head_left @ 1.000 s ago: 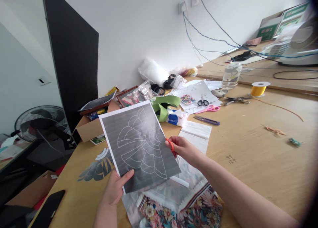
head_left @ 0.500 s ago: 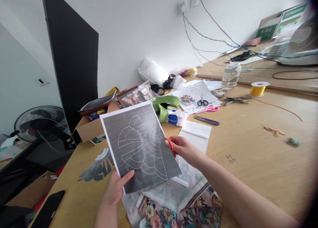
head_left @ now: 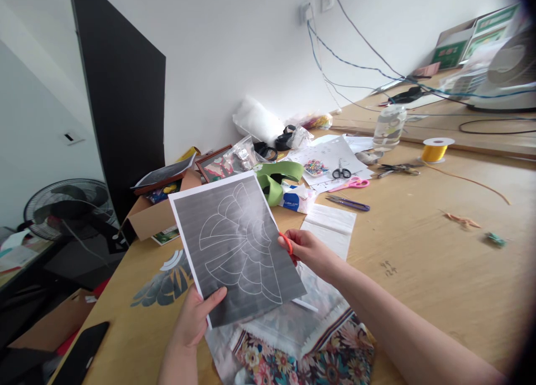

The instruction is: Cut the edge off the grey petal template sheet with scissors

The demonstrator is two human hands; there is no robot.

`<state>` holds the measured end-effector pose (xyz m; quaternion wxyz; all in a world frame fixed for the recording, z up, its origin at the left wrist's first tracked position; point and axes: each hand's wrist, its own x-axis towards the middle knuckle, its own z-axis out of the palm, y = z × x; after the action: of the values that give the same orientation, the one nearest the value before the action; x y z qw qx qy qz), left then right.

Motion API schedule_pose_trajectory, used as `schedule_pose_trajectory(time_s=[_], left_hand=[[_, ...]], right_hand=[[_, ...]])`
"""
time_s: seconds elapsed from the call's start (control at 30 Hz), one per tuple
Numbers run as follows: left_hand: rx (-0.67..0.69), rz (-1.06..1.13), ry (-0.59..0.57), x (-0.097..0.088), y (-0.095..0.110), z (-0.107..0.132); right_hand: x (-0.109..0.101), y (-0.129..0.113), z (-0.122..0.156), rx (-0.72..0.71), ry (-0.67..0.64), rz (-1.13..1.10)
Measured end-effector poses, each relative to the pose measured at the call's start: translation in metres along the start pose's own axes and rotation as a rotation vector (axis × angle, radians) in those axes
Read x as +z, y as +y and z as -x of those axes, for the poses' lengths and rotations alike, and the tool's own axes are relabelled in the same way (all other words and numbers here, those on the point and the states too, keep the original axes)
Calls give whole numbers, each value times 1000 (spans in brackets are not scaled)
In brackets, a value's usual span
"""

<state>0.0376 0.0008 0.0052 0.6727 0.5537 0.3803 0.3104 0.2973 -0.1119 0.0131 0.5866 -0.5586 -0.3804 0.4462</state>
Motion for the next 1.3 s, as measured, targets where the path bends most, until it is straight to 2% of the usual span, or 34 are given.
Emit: schedule_pose_trajectory(time_s=[1.3], left_hand=[[5, -7, -16, -1, 1, 1]], right_hand=[[0, -1, -1, -11, 15, 9]])
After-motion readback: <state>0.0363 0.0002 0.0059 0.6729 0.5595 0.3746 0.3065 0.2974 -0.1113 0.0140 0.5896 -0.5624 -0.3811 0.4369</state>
